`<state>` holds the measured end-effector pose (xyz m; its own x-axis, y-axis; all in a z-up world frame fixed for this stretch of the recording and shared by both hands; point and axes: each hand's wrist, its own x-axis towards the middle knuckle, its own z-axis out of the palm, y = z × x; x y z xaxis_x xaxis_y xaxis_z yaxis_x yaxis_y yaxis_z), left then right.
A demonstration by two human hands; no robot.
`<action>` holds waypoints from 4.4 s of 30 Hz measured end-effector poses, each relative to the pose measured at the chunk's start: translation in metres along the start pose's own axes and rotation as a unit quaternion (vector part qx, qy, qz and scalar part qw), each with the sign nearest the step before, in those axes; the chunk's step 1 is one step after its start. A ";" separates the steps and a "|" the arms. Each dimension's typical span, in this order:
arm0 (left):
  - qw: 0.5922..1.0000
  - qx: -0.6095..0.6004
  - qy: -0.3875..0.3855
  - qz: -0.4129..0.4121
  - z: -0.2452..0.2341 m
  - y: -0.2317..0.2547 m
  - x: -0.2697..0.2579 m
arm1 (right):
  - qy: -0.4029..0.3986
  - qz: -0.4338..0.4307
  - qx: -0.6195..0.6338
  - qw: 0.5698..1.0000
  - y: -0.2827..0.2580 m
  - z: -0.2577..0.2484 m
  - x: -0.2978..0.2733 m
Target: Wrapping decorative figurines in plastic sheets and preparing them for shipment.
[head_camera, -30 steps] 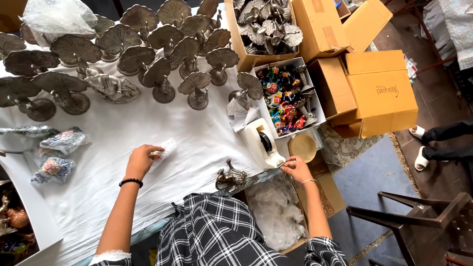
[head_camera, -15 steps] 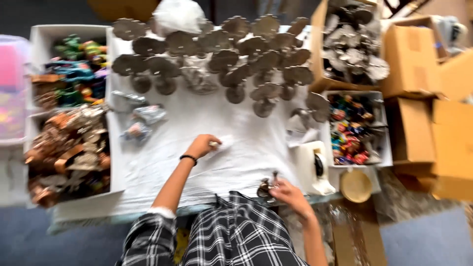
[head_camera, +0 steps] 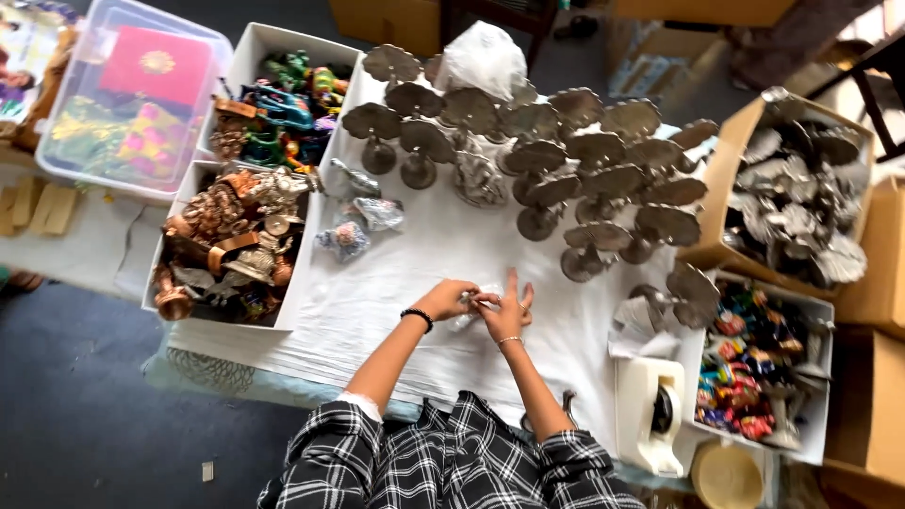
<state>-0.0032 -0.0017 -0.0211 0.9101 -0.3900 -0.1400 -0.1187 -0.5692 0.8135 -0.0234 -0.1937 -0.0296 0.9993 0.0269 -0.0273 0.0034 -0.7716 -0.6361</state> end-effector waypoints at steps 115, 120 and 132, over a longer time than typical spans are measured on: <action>0.896 0.288 0.060 0.334 -0.040 0.039 -0.046 | 0.081 -0.272 0.012 0.959 -0.018 -0.082 -0.053; 0.860 0.299 0.036 0.413 -0.046 0.035 -0.026 | 0.054 -0.372 -0.040 0.926 -0.017 -0.077 -0.042; 0.902 0.224 0.042 0.366 -0.039 0.030 -0.032 | 0.025 -0.308 0.039 0.950 -0.017 -0.070 -0.036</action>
<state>-0.0199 0.0219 0.0296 0.5468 -0.7350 0.4010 -0.8320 -0.4234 0.3585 -0.0564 -0.2258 0.0366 0.8086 0.4275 0.4043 0.5882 -0.5698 -0.5739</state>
